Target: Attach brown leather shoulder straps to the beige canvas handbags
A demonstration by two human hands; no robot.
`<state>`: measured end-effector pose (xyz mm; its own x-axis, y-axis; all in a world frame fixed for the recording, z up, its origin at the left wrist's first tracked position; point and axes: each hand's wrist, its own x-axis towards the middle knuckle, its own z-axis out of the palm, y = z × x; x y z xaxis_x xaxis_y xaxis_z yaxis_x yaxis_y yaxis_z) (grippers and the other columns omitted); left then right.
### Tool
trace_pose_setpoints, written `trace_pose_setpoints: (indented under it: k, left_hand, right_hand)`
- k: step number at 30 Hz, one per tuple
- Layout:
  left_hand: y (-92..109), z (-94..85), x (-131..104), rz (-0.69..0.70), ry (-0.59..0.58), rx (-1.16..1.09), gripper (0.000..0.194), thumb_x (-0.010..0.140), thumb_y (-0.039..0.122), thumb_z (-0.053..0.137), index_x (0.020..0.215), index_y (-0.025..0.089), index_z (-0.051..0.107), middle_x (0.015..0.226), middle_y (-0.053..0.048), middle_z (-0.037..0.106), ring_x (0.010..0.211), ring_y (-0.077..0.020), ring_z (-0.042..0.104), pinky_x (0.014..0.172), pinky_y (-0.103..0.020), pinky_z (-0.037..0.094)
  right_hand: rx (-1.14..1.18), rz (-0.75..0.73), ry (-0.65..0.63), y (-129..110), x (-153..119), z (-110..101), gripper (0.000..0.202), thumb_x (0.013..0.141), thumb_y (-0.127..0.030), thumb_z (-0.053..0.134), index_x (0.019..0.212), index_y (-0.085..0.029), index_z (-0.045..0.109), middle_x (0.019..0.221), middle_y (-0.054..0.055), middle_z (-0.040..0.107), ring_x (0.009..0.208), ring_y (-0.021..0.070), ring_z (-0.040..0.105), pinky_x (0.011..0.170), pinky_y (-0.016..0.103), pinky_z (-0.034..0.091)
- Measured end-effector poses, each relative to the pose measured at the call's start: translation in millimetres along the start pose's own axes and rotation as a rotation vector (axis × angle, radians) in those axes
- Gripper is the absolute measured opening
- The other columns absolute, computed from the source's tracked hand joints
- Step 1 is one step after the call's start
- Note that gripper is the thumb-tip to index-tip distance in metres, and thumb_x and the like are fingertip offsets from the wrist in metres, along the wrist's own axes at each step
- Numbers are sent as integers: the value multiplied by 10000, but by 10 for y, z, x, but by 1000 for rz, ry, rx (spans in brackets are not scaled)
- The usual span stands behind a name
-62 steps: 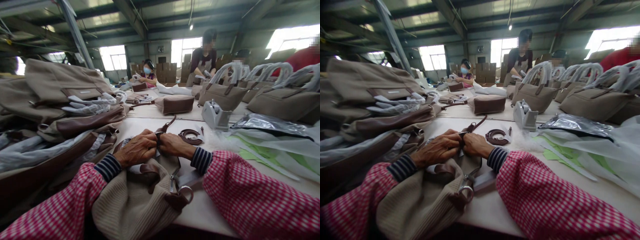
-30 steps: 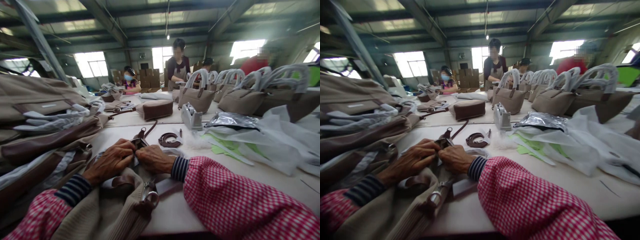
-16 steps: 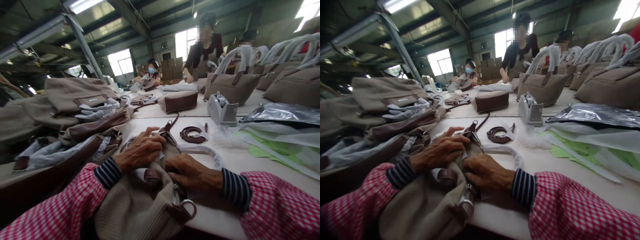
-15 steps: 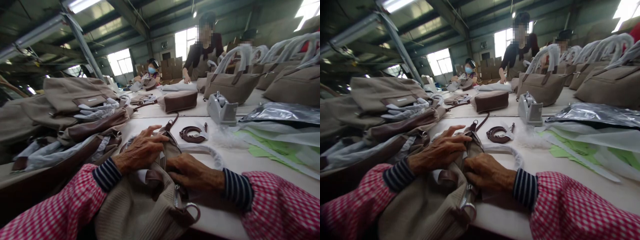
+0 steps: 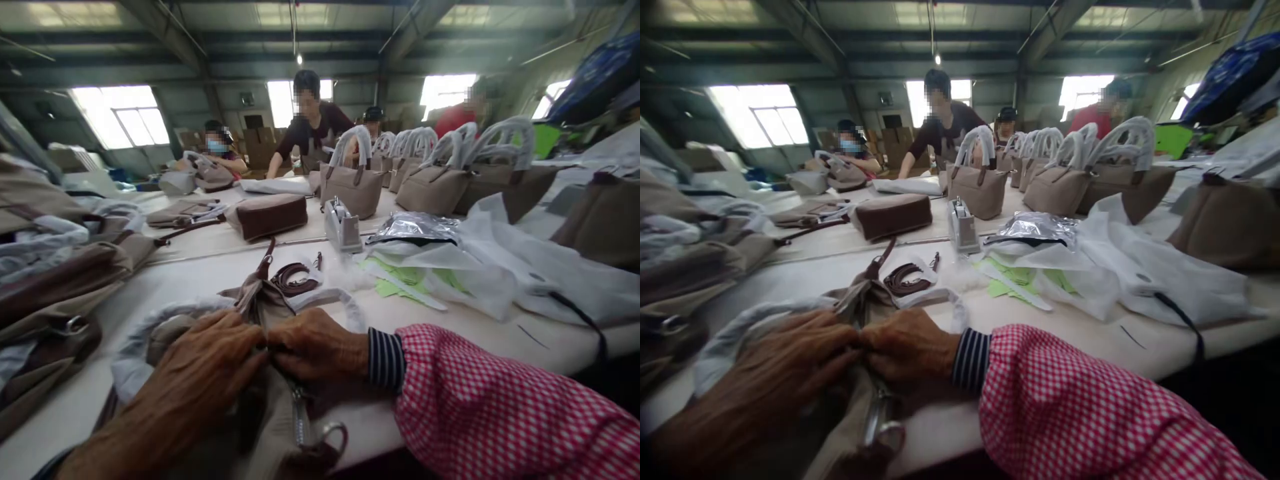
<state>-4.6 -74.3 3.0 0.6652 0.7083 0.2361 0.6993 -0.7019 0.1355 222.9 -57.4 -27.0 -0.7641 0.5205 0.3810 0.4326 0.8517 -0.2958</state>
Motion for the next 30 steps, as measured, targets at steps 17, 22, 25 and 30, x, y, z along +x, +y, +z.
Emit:
trace_pose_setpoints:
  k: [17, 22, 25, 30]
  left_hand:
    - [134, -141, 22, -121, -88, -231, 179, 965, 234, 650, 806, 211, 731, 816, 8, 684, 902, -194, 578, 1012, -402, 335]
    - [82, -102, -18, -58, 2, -347, 140, 937, 167, 654, 904, 264, 750, 836, 39, 705, 891, -184, 579, 1049, -407, 307]
    - [50, -61, -33, -30, 43, -351, 122, 914, 146, 655, 871, 247, 708, 833, 50, 680, 862, -172, 573, 1043, -387, 316]
    - [-7, -29, 8, 159, 107, -184, 176, 963, 199, 574, 799, 226, 633, 769, 36, 655, 775, -173, 576, 882, -347, 399]
  right_hand:
    - [539, 232, 133, -145, -15, -58, 144, 892, -202, 634, 766, -140, 663, 648, -28, 589, 570, 90, 493, 549, 215, 339]
    - [707, 325, -2, -127, 38, -229, 156, 911, -274, 667, 989, -150, 720, 801, 6, 651, 724, 141, 567, 647, 246, 439]
    - [700, 279, -68, -65, 67, -283, 190, 969, -248, 574, 1074, -161, 706, 845, 19, 647, 763, 153, 572, 682, 261, 460]
    - [421, 150, -123, 12, 112, -241, 302, 948, -92, 486, 1175, -152, 677, 962, 34, 623, 833, 151, 559, 796, 270, 462]
